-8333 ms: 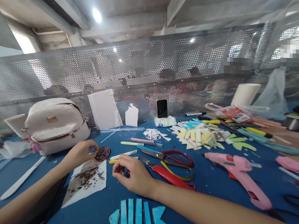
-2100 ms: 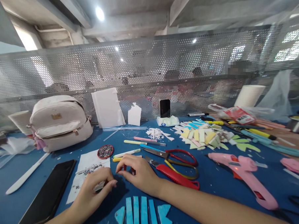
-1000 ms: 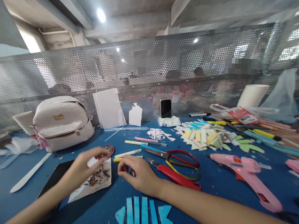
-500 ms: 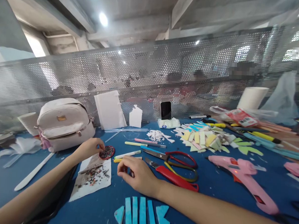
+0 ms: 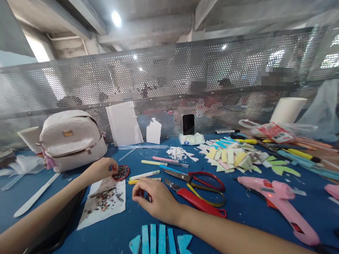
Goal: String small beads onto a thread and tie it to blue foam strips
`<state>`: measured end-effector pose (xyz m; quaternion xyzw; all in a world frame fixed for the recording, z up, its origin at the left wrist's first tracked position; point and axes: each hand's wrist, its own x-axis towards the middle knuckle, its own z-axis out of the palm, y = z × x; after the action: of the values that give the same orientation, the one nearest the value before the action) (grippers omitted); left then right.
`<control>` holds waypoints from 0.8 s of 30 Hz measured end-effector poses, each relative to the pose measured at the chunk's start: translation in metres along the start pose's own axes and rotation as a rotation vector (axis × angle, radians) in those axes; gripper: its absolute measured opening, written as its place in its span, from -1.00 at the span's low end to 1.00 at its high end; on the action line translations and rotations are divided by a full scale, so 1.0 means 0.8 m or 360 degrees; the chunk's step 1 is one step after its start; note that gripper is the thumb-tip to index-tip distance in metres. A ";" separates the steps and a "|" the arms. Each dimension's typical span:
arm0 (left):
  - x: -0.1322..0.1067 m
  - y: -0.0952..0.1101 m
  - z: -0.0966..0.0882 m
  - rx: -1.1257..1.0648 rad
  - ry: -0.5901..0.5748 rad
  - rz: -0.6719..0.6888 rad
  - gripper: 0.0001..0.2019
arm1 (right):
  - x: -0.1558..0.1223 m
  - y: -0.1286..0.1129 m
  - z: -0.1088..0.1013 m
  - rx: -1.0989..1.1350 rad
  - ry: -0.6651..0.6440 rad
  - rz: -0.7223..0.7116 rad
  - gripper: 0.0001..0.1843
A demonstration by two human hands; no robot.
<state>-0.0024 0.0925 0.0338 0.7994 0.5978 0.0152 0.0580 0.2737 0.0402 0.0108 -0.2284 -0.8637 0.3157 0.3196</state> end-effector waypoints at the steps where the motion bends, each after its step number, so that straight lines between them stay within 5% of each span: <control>1: 0.001 -0.001 -0.001 0.0000 0.0010 0.0011 -0.83 | 0.000 0.000 0.000 -0.0006 -0.0002 -0.0002 -0.94; 24: 0.002 0.008 -0.020 0.0321 -0.0166 -0.0012 -0.76 | 0.000 0.004 0.000 -0.0039 -0.0023 -0.0008 -0.94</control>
<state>0.0029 0.0937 0.0506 0.7986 0.5955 -0.0869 0.0084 0.2744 0.0421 0.0086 -0.2278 -0.8704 0.3061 0.3112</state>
